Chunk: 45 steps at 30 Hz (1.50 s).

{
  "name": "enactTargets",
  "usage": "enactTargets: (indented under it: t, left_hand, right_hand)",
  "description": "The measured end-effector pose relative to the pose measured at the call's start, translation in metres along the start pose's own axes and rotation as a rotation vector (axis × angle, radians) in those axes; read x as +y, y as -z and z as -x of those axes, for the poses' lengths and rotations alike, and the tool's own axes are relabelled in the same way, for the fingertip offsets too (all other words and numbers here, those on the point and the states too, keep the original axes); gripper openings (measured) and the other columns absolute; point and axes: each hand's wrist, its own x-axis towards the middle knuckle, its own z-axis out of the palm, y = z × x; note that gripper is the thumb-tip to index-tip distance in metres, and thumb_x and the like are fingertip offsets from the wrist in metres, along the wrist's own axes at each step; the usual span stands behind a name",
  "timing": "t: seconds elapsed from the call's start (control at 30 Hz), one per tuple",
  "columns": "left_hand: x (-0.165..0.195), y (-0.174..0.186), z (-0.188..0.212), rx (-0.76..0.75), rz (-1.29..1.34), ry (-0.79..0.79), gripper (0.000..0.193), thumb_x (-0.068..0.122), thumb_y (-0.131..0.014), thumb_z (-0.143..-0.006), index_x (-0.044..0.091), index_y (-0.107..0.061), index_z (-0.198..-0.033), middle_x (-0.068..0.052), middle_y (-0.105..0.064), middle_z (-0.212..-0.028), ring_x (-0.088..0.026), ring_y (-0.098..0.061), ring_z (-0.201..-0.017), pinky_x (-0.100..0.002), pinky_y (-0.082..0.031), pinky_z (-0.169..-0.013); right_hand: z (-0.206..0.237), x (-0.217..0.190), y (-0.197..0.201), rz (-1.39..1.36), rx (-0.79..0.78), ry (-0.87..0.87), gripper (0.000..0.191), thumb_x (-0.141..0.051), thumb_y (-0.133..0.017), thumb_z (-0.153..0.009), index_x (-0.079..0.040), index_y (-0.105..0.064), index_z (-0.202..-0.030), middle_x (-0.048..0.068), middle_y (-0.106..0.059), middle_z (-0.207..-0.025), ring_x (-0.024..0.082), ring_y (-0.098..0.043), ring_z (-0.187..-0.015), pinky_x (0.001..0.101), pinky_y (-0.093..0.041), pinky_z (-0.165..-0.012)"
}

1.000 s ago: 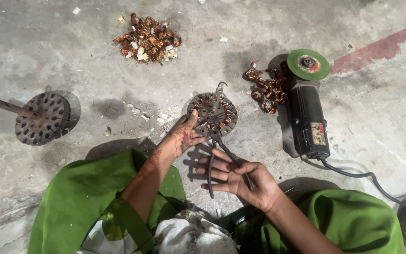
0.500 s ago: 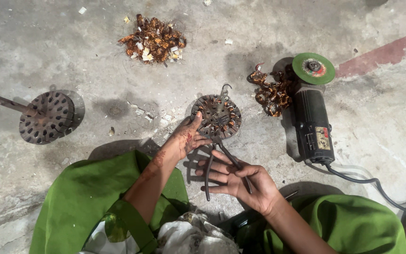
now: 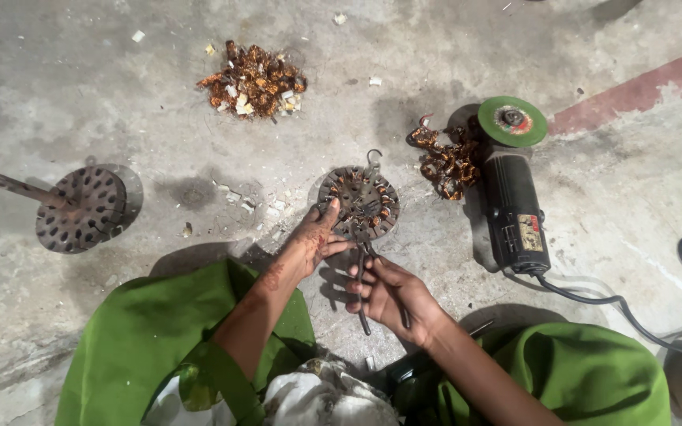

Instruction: The person sits on the floor and uses an angle grinder to grind the edges of a circular metal component with copper windings. After grinding, the person uses pliers to pull and adjust the copper wires on the same component.

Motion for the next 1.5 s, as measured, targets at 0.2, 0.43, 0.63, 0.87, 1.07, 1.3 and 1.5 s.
enactTargets:
  t: [0.2, 0.43, 0.63, 0.87, 1.07, 1.3, 1.5]
  left_hand:
    - [-0.014, -0.002, -0.003, -0.048, 0.081, -0.061, 0.100, 0.052, -0.072, -0.082, 0.013, -0.019, -0.158, -0.036, -0.054, -0.136, -0.046, -0.073, -0.104, -0.026, -0.060, -0.050]
    - [-0.027, 0.000, 0.025, -0.155, 0.114, -0.220, 0.072, 0.050, -0.072, -0.093, 0.001, -0.049, -0.140, -0.035, -0.067, -0.121, -0.038, -0.071, -0.082, -0.022, -0.048, -0.038]
    - [-0.033, -0.014, 0.054, -0.197, 0.136, -0.249, 0.053, 0.032, -0.070, -0.094, 0.000, -0.054, -0.132, -0.021, -0.066, -0.126, -0.041, -0.074, -0.094, -0.032, -0.069, -0.060]
    - [-0.034, -0.016, 0.090, -0.190, 0.007, -0.310, 0.049, 0.033, -0.068, -0.094, 0.004, -0.058, -0.131, -0.015, -0.072, -0.122, -0.037, -0.079, -0.090, -0.030, -0.055, -0.055]
    - [-0.048, -0.011, 0.103, -0.421, 0.110, -0.438, 0.057, 0.030, -0.070, -0.098, 0.001, -0.050, -0.143, -0.017, -0.066, -0.122, -0.028, -0.074, -0.091, -0.032, -0.068, -0.077]
    - [-0.044, -0.017, 0.107, -0.339, 0.076, -0.410, 0.057, 0.031, -0.068, -0.101, -0.009, -0.048, -0.137, -0.024, -0.066, -0.112, -0.040, -0.074, -0.096, -0.035, -0.062, -0.068]
    - [-0.044, -0.022, 0.102, -0.234, 0.062, -0.293, 0.057, 0.031, -0.067, -0.099, -0.008, -0.049, -0.136, -0.026, -0.070, -0.116, -0.039, -0.074, -0.103, -0.037, -0.068, -0.077]
  right_hand:
    - [0.003, -0.004, -0.002, 0.138, 0.082, 0.015, 0.018, -0.017, -0.038, -0.108, -0.006, -0.049, -0.117, 0.008, -0.059, -0.098, 0.016, -0.053, -0.075, 0.0378, -0.053, -0.070]
    - [0.015, 0.007, 0.002, 0.323, 0.144, 0.051, 0.013, -0.014, -0.043, -0.107, -0.004, -0.050, -0.111, 0.010, -0.062, -0.098, 0.022, -0.062, -0.082, 0.0425, -0.056, -0.074]
    - [0.022, 0.014, 0.003, 0.261, 0.089, 0.057, 0.015, -0.016, -0.041, -0.108, -0.004, -0.050, -0.108, 0.012, -0.064, -0.099, 0.024, -0.065, -0.085, 0.0408, -0.058, -0.078]
    - [0.043, 0.031, -0.019, 0.116, 0.044, 0.086, 0.026, -0.024, -0.043, -0.105, 0.000, -0.054, -0.109, 0.017, -0.065, -0.100, 0.027, -0.064, -0.087, 0.0434, -0.058, -0.080]
    - [0.070, 0.040, -0.028, -0.242, -0.062, 0.097, 0.051, -0.048, -0.051, -0.102, 0.003, -0.057, -0.103, 0.021, -0.068, -0.103, 0.029, -0.063, -0.090, 0.0416, -0.055, -0.081]
    - [0.072, 0.041, -0.035, -0.065, 0.002, 0.121, 0.047, -0.047, -0.057, -0.104, 0.000, -0.058, -0.102, 0.019, -0.068, -0.103, 0.027, -0.064, -0.089, 0.0385, -0.056, -0.078]
    - [0.078, 0.039, -0.042, -0.046, 0.000, 0.099, 0.047, -0.046, -0.056, -0.102, 0.001, -0.059, -0.100, 0.019, -0.068, -0.102, 0.027, -0.065, -0.088, 0.0375, -0.058, -0.077]
